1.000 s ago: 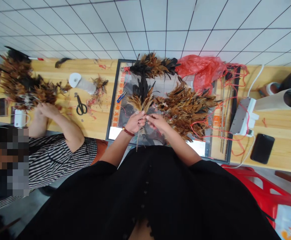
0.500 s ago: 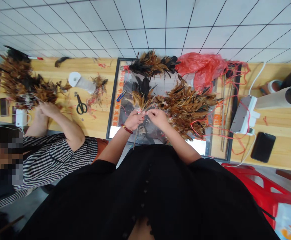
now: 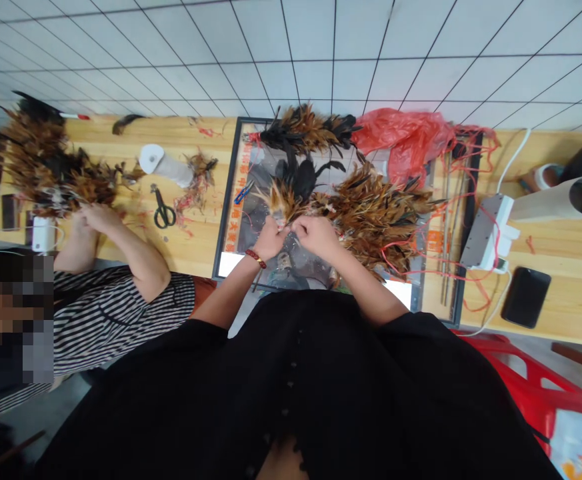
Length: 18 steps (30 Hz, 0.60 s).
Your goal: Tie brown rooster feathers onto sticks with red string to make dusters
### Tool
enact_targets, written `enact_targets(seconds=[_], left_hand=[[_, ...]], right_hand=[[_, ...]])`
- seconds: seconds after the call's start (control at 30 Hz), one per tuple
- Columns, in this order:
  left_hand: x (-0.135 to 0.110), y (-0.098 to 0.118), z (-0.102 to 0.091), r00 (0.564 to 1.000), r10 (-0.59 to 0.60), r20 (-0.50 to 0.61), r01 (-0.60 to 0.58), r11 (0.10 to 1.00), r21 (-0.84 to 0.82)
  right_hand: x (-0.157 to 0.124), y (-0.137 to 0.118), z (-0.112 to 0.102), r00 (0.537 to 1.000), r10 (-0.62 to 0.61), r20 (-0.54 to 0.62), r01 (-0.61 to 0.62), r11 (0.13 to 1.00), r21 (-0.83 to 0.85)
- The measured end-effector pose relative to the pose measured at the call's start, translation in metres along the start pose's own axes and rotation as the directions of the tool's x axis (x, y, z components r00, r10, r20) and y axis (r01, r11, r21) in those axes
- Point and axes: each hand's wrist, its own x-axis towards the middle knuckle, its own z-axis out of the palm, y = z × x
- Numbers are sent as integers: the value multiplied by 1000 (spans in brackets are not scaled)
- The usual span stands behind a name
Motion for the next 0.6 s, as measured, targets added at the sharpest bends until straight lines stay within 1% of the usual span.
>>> enact_targets(seconds=[0.03, 0.07, 0.1, 0.17, 0.27, 0.33, 0.4, 0.47, 0.5, 0.53, 0.57, 0.6], left_hand=[[0, 2, -3, 999, 21, 24, -25, 990, 139], [0, 5, -5, 997, 29, 70, -46, 966, 255], [-2, 9, -8, 990, 38, 134, -84, 929, 360], [-7, 17, -14, 963, 50, 266, -188, 828, 529], [-15, 26, -21, 900, 62, 431, -363, 654, 664], [-18, 27, -25, 867, 68, 494, -444, 557, 702], [-20, 23, -30, 846, 98, 524, -500, 489, 715], [-21, 18, -36, 814, 158, 559, -561, 463, 686], [-22, 15, -39, 794, 186, 579, -589, 467, 659], [-22, 12, -42, 779, 209, 592, -608, 484, 629], [-23, 11, -45, 769, 229, 596, -616, 510, 600], [-24, 10, -48, 767, 245, 593, -615, 545, 571]], right_hand=[[0, -6, -2, 999, -35, 38, 38, 996, -85], [-1, -12, -5, 995, -65, 75, 77, 983, -166], [-1, -18, -9, 990, -90, 107, 113, 965, -238], [2, -28, -17, 977, -138, 160, 187, 919, -348], [8, -35, -28, 945, -212, 249, 303, 853, -425], [15, -31, -31, 932, -233, 279, 337, 841, -422], [22, -21, -28, 936, -237, 259, 322, 876, -359], [30, -7, -19, 948, -216, 233, 262, 947, -186], [33, 1, -12, 952, -188, 242, 207, 977, -56], [36, 9, -5, 950, -152, 271, 133, 987, 87], [37, 16, 2, 943, -110, 315, 42, 975, 218], [36, 23, 8, 931, -69, 359, -55, 945, 324]])
